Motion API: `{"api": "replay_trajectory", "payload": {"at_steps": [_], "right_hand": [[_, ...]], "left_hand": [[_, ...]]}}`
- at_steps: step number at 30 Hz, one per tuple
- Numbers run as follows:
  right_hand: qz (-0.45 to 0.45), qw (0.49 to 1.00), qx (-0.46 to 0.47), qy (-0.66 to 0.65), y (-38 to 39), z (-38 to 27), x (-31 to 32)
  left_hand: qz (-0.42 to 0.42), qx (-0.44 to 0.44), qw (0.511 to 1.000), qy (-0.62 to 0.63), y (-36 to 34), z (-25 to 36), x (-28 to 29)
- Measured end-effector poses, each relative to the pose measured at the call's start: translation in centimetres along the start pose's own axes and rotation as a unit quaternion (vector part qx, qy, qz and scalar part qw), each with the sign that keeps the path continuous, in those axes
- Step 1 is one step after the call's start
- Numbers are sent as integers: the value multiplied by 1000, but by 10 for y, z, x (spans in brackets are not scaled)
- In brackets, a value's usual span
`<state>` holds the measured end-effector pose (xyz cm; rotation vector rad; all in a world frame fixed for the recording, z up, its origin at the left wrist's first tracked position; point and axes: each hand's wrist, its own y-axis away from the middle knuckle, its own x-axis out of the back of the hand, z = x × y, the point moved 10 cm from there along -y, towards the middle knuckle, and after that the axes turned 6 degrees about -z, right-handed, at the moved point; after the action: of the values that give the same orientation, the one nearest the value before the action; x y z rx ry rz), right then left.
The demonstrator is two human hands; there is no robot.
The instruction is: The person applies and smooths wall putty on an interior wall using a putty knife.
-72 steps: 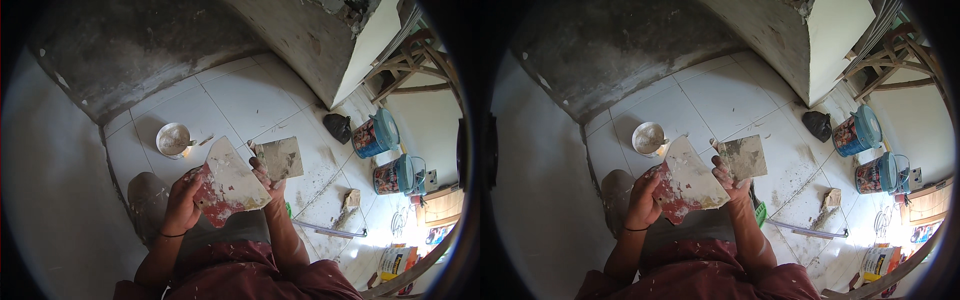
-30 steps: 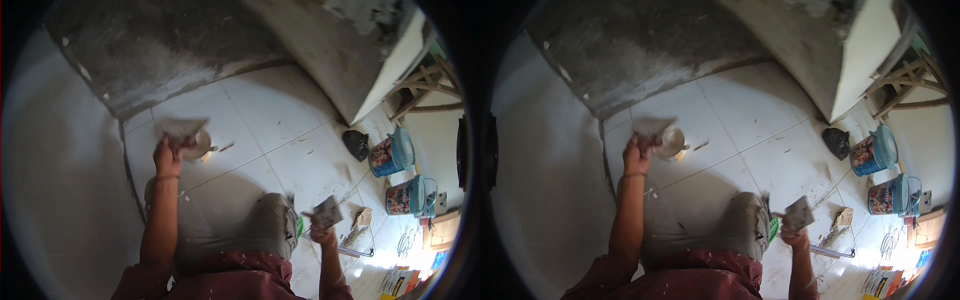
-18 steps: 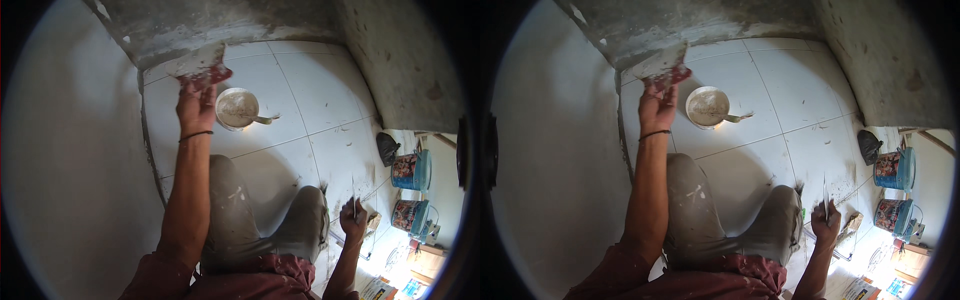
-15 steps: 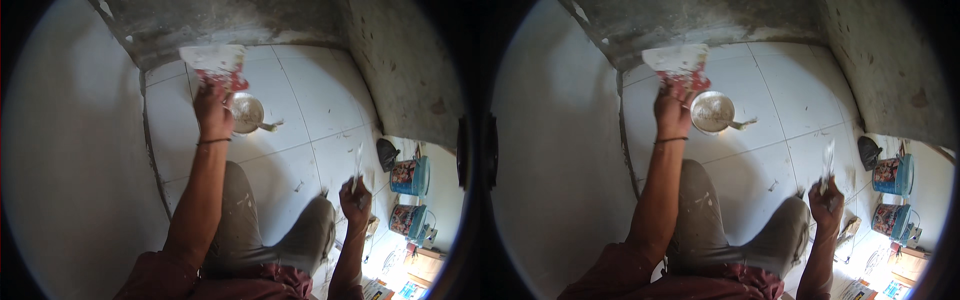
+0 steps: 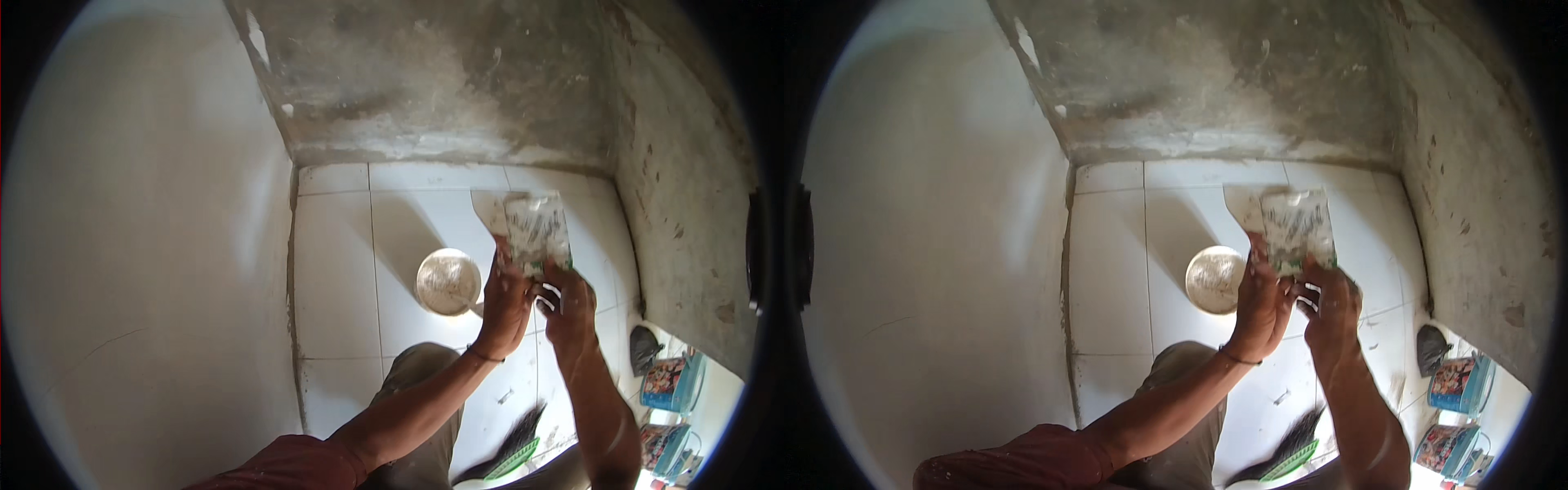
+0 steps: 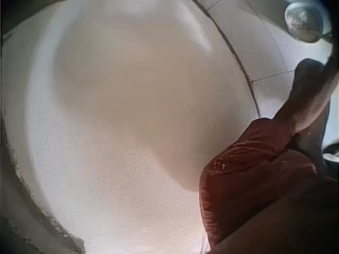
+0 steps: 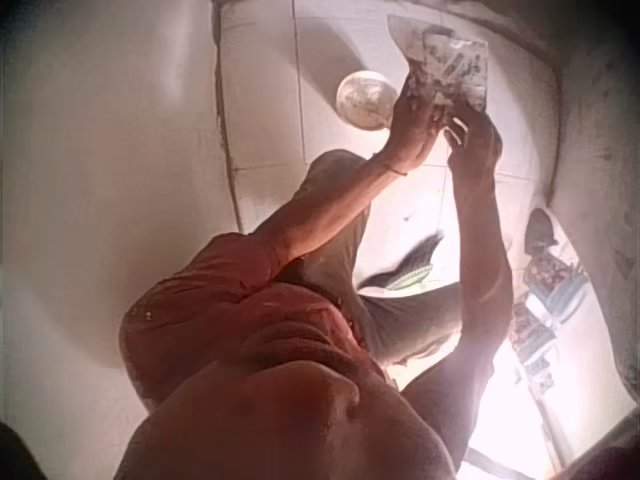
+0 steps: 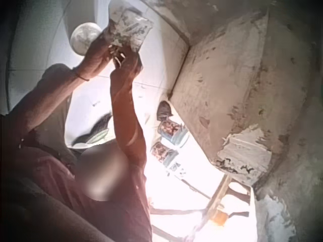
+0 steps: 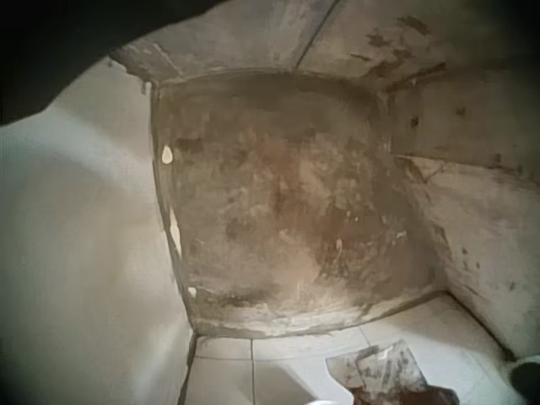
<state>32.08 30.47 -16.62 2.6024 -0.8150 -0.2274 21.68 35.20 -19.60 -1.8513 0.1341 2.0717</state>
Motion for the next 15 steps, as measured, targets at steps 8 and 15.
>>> {"api": "replay_trajectory", "payload": {"at_steps": [8,15], "right_hand": [[-282,854,-10,437,-41,-2,5],[-343,611,49,711,-99,130,-18]], "left_hand": [[62,-142,986,-63,-66,108,41],[153,-193,949,-197,-66,181,69]]}}
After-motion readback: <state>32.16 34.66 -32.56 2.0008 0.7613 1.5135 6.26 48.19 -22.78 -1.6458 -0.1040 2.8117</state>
